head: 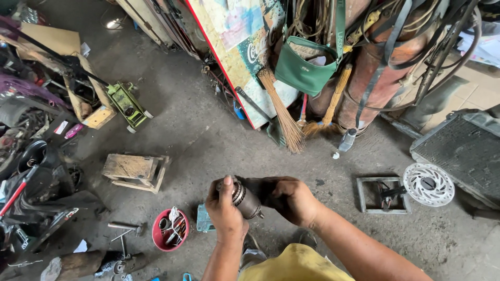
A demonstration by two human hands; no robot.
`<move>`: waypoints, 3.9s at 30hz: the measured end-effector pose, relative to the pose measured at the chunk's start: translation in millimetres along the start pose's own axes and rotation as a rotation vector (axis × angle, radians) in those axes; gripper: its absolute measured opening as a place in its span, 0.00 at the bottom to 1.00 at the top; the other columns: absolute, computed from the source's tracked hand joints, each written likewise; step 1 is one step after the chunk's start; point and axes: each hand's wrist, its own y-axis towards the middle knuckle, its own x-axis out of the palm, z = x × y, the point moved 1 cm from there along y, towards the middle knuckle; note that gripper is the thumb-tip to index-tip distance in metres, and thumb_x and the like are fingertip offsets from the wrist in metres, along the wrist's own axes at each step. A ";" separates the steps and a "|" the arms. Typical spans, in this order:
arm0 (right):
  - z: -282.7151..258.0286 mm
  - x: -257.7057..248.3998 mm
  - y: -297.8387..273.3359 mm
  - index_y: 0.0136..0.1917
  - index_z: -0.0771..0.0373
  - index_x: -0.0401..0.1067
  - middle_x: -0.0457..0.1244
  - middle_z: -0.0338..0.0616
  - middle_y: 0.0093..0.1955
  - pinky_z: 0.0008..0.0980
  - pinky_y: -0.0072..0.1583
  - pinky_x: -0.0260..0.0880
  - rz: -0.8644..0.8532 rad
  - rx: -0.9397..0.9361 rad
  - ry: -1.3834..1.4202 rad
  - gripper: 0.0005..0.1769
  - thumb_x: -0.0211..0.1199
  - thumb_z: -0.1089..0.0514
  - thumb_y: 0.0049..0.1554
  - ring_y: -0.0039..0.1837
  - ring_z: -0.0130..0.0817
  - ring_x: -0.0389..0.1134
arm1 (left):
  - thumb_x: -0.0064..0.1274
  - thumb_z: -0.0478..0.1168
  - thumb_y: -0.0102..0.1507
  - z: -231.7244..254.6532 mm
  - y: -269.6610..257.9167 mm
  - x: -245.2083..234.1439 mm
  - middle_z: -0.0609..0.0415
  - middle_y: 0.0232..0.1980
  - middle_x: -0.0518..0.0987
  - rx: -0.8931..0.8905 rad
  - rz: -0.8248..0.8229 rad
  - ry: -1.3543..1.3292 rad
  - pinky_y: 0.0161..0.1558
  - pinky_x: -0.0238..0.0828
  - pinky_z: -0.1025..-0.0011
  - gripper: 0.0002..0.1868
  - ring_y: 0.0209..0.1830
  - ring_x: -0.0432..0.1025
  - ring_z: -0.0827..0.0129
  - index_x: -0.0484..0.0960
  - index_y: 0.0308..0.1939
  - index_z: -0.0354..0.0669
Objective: The person cleans a cylindrical mechanical part with a cloth, then sits on the floor and uses a screwdriver to scrape and clean the part's surface.
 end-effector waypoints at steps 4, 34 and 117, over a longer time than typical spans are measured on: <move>-12.8 21.8 -18.3 0.71 0.78 0.66 0.64 0.63 0.65 0.40 0.64 0.60 -0.061 0.172 0.077 0.43 0.43 0.66 0.42 0.60 0.49 0.63 | 0.56 0.44 0.65 3.4 1.4 -5.9 0.56 0.31 0.76 0.008 0.009 0.046 0.36 0.63 0.74 0.13 0.31 0.66 0.73 0.78 0.34 0.37; 60.9 108.9 52.8 0.72 0.59 0.65 0.66 0.41 0.64 0.29 0.64 0.67 -0.100 0.032 -1.006 0.36 0.38 0.35 0.63 0.62 0.28 0.66 | 0.59 0.46 0.60 -14.7 85.9 -57.5 0.48 0.26 0.82 0.094 0.123 0.470 0.28 0.69 0.70 0.16 0.24 0.69 0.69 0.84 0.33 0.32; -18.4 244.3 231.9 0.77 0.79 0.50 0.46 0.67 0.81 0.44 0.77 0.50 -0.334 -0.725 -1.413 0.32 0.49 0.60 0.64 0.82 0.56 0.47 | 0.59 0.48 0.63 80.4 301.7 -7.8 0.51 0.31 0.78 0.170 0.175 0.185 0.25 0.70 0.71 0.15 0.24 0.71 0.68 0.78 0.38 0.37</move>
